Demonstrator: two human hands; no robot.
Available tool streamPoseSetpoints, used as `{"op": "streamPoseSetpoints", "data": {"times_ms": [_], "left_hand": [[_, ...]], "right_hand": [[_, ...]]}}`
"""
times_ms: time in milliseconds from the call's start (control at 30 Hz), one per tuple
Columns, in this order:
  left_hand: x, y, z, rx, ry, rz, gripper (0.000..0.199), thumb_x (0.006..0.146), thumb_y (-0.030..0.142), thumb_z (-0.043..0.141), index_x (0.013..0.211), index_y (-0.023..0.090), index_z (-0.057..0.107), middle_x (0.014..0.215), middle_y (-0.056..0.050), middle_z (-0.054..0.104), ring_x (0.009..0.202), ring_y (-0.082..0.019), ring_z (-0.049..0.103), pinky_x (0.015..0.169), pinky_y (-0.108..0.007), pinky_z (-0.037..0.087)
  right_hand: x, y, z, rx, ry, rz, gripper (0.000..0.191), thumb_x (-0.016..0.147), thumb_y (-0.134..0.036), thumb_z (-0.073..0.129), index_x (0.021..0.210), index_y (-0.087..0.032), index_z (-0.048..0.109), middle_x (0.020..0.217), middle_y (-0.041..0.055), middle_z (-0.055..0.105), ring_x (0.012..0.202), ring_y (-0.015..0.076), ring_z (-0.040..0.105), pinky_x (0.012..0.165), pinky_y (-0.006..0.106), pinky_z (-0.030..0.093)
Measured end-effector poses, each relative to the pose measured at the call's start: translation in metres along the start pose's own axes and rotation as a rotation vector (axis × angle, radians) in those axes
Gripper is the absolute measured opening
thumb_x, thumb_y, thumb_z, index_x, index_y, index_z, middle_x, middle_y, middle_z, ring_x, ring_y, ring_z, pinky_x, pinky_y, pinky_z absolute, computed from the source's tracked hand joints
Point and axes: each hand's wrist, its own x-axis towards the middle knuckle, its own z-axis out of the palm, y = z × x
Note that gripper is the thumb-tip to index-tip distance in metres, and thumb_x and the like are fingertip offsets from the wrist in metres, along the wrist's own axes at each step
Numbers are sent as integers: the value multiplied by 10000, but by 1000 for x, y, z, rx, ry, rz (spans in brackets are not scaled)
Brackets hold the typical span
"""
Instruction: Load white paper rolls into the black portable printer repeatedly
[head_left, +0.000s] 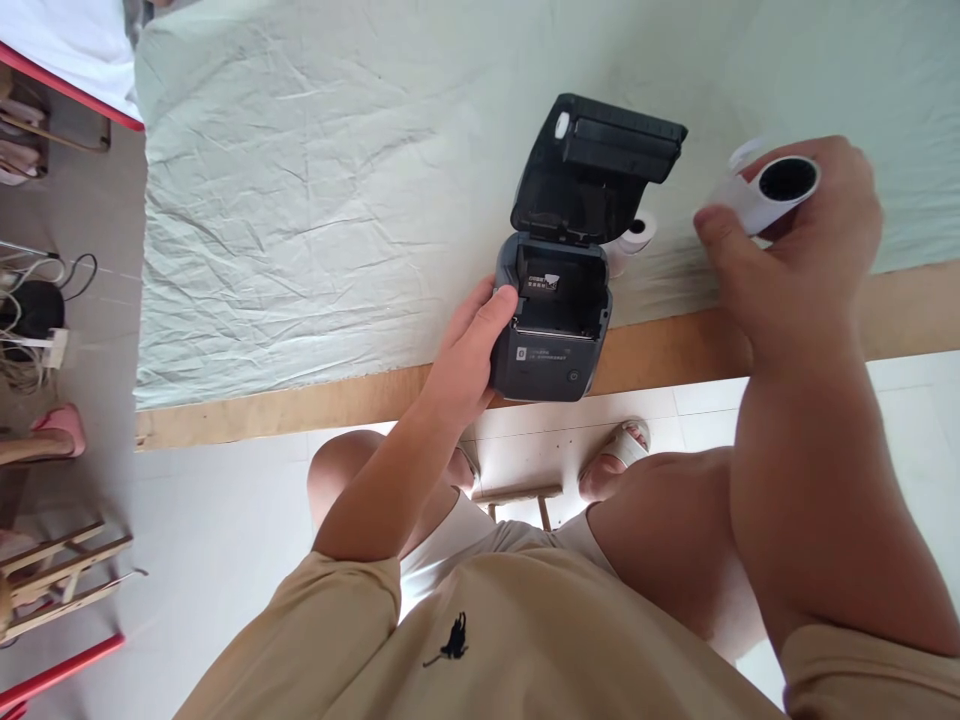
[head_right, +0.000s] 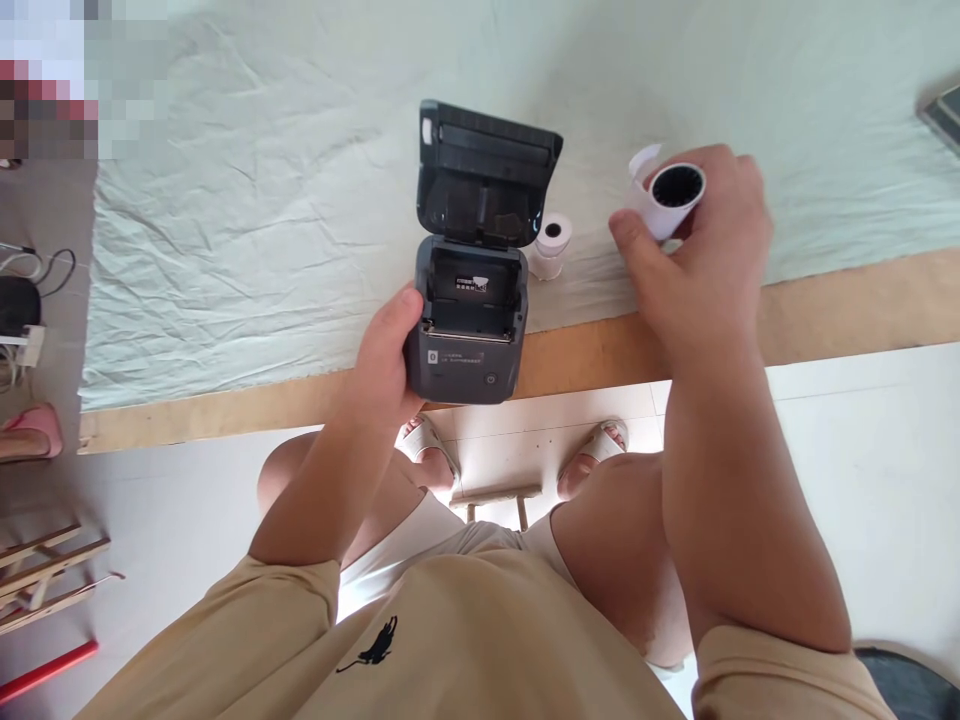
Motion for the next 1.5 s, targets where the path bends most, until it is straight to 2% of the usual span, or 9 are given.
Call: {"op": "streamPoseSetpoints", "data": {"times_ms": [133,233,367,533,633,900,1067,1233,1500], "left_hand": [[0,-1,0,10,24,1,396,1006,635,838,1141,264,808,1234,-71,899,1350,-386,866,1036,-485,784],[0,0,0,14,31,1,415,987,647,856,1139,264,812,1213,-62,904,1368,-374,854,1024,-449,780],[0,1,0,29,25,3,412,993,642,850,1152,264,815,1211,-58,907,1365,-362,852,1024,-437,778],[-1,2,0,27,30,1,431,990,646,856,1183,263,814,1220,-57,906,1347,-358,860,1016,-435,779],[-2,2,0,22,18,-16,432,992,651,848,1196,272,812,1220,-56,905,1312,-357,873,988,-431,784],[-2,2,1,-19,-1,-17,353,1034,591,808,1178,269,810,1260,-58,900,1310,-346,877,993,-435,787],[-2,2,1,11,11,-6,396,1008,628,828,1169,268,803,1241,-55,903,1323,-349,868,997,-436,785],[-4,5,3,20,-32,31,365,984,558,904,1171,262,802,1218,-77,910,1225,-343,892,843,-406,782],[-7,9,5,108,-10,-9,527,947,626,914,1290,255,763,1132,-88,878,1017,-335,896,780,-442,739]], "right_hand": [[5,1,1,-50,-124,116,494,980,-192,813,1411,-403,698,1226,56,834,1160,395,835,1033,618,667],[1,-14,-4,-66,-49,32,624,915,-114,806,1477,-349,670,1320,109,815,1262,422,807,1104,604,640],[-13,-48,-1,10,19,-219,506,981,-119,698,1438,-335,670,1332,109,813,1291,385,773,1173,571,598],[-19,-52,26,48,-162,-149,508,1016,-159,673,1489,-342,642,1493,128,772,1379,334,752,1113,504,639],[-19,-38,36,103,-205,-135,576,987,-181,677,1532,-352,599,1391,110,804,1224,316,792,1030,502,659],[-25,-41,26,55,-168,-151,525,949,-172,696,1445,-341,723,1261,130,787,1181,339,778,1104,556,615],[-27,-50,19,255,37,-156,609,906,-355,784,1496,-390,638,1289,96,775,1118,339,779,863,490,653],[-39,-82,20,352,167,-301,343,901,-392,813,1224,-381,697,1114,39,859,940,323,835,757,500,659],[-30,-94,16,152,-72,-317,195,1040,-186,689,1135,-345,747,1230,45,925,1129,348,896,938,549,664]]}}
